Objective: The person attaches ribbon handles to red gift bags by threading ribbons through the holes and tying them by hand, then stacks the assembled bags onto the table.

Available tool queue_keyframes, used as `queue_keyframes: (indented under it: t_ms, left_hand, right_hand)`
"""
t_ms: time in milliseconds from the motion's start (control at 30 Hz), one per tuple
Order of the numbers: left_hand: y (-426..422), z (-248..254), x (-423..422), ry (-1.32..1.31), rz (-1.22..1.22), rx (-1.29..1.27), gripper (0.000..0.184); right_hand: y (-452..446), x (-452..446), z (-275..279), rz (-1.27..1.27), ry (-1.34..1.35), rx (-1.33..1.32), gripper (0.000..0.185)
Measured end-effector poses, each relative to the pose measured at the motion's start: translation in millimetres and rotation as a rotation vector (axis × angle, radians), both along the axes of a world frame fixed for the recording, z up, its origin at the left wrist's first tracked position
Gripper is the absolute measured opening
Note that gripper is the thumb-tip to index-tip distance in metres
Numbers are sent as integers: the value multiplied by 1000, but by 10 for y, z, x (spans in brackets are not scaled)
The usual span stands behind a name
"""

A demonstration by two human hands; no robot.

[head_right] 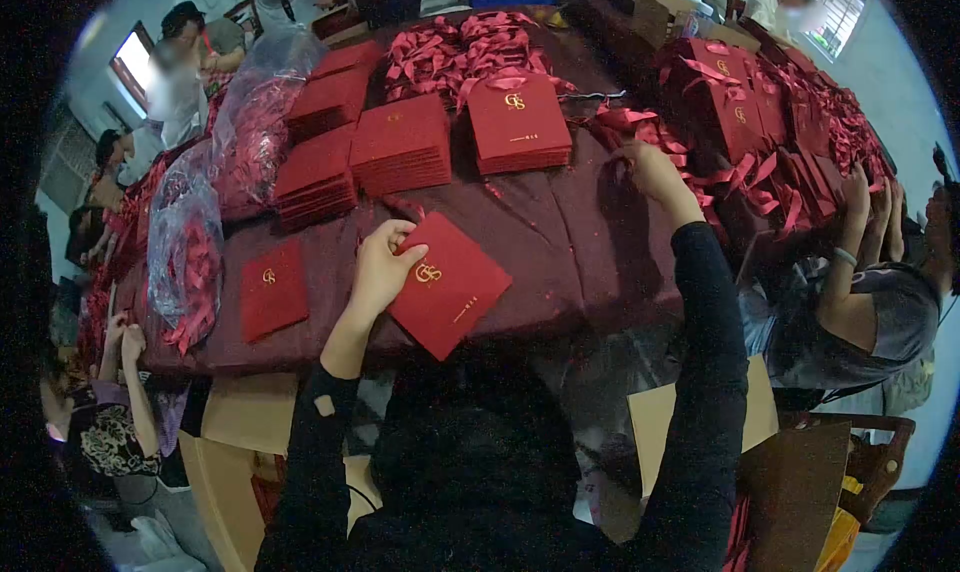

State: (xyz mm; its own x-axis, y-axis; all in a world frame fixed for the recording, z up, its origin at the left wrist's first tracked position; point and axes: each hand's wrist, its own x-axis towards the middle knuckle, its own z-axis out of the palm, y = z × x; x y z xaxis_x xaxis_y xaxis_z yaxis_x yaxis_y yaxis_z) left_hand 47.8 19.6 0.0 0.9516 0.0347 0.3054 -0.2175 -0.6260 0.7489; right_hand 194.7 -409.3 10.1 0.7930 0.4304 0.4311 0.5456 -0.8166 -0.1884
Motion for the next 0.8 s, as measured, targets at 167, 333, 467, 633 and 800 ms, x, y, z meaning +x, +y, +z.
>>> queue_keyframes:
  t_ms: [167,333,467,633,800]
  left_hand:
    - [86,52,-41,131,-94,-261,20]
    - [78,5,-41,237,-118,-412,15]
    - [99,-157,-14,208,-110,-444,13]
    - [97,-22,-67,312,-85,-455,14]
    - [103,-12,-72,223,-65,-401,15]
  right_hand:
    - [-233,134,-238,56,25,-16,21]
    - [-228,-64,-167,36,-6,-92,16]
    - [-234,-59,-143,73,-68,-14,12]
    - [-151,16,-94,31,157,0,22]
    - [-301,-3,-73,14,68,-166,19]
